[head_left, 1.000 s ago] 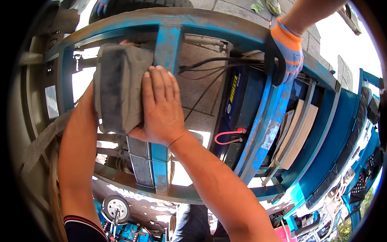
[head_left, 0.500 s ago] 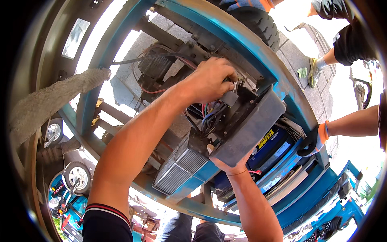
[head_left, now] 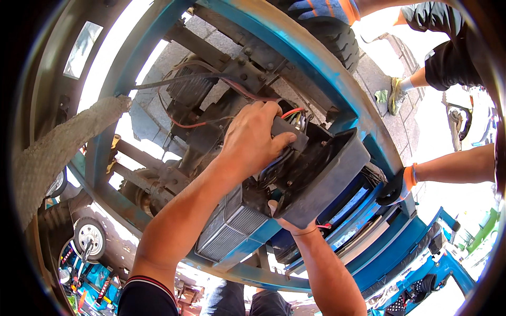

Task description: The person repairs the electrical wiring of a blue three-wheeled vehicle. They connect multiple colored wires and white connectors under the seat and later work on a wiring box near the battery under the chassis. Another person assists by holding parts and using a power tool.

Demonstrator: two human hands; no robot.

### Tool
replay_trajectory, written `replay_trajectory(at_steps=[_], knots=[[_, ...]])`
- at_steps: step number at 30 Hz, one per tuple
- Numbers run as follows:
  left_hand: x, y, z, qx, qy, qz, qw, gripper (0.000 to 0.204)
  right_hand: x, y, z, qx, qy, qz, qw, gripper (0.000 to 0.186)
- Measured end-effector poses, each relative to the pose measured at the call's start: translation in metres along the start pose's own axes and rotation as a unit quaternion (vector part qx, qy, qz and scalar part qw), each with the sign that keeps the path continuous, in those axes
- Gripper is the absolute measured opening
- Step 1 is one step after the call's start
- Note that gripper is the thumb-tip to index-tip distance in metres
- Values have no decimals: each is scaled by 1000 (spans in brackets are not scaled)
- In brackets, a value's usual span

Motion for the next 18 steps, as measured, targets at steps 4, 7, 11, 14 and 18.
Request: replay_trajectory(at_steps=[4,7,11,14,18], knots=[[9,4,-20,53,-26,-107,992,49,6,2,1,-18,21,33,999,88],[12,11,-44,104,-61,-227,966,45,11,5,3,-31,32,53,998,83],[27,18,-60,138,5,-244,960,44,16,8,7,-42,48,78,995,77],[27,18,-62,126,47,-235,963,42,22,5,6,-45,49,104,992,73],[35,20,-69,87,14,-286,954,46,21,6,7,-54,62,141,987,67]])
Point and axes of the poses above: each hand's wrist, its own z-axis towards the middle knuckle, its own y-axis out of the palm, x = y × z, the point moved 9 cm from there along z, towards the middle knuckle, and after that the axes turned 15 degrees about y, right-handed, at the moved point
